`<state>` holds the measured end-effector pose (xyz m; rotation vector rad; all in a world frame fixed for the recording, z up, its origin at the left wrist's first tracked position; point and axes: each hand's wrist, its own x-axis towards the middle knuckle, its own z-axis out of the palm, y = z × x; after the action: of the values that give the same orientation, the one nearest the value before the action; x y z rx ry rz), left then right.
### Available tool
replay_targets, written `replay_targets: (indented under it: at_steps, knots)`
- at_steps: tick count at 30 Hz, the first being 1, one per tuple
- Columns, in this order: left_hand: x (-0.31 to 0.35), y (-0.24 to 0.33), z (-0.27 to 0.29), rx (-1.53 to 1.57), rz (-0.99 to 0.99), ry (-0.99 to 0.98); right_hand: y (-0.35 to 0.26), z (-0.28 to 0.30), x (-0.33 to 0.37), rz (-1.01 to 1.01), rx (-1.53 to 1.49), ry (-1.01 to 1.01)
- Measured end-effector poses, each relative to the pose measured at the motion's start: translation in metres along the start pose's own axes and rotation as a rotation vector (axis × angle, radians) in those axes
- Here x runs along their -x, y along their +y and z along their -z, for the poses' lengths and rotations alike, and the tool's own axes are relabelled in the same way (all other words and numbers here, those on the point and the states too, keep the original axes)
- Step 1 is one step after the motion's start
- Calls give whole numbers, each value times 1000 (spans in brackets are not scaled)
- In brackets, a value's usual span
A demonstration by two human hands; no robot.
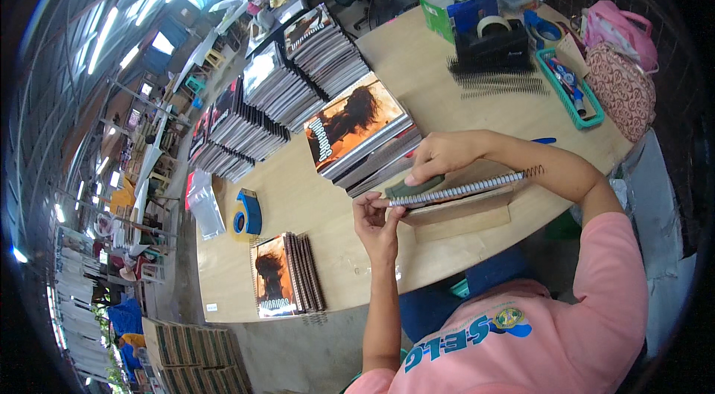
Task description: The person assembles booklets by placing covers on stacks of pages and inserting a spiral binder through pre-punched holes by hand, then uses a blue tool to crimp the ends of the binder.
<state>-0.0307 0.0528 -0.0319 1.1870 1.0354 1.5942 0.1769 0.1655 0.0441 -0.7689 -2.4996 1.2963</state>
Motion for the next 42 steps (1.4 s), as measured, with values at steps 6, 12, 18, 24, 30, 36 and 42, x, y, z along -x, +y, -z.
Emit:
replay_targets:
  at_steps: [6,12,18,24,30,36,42]
  knots:
    - [-3,2,-16,16,-88,-87,44,8,39,-533,569,337]
    - [3,-3,-16,169,0,-5,87,-35,136,-622,580,642]
    - [0,6,-28,276,16,19,107,-62,183,-601,570,980]
    - [0,3,-21,269,37,-61,-34,20,109,211,635,883]
    - [0,15,-32,266,59,-13,-88,15,26,788,1314,509]
    - [0,8,-26,289,15,-13,-97,8,4,995,1319,390]
    - [-1,11,-29,270,29,-19,-100,7,15,915,1266,299]
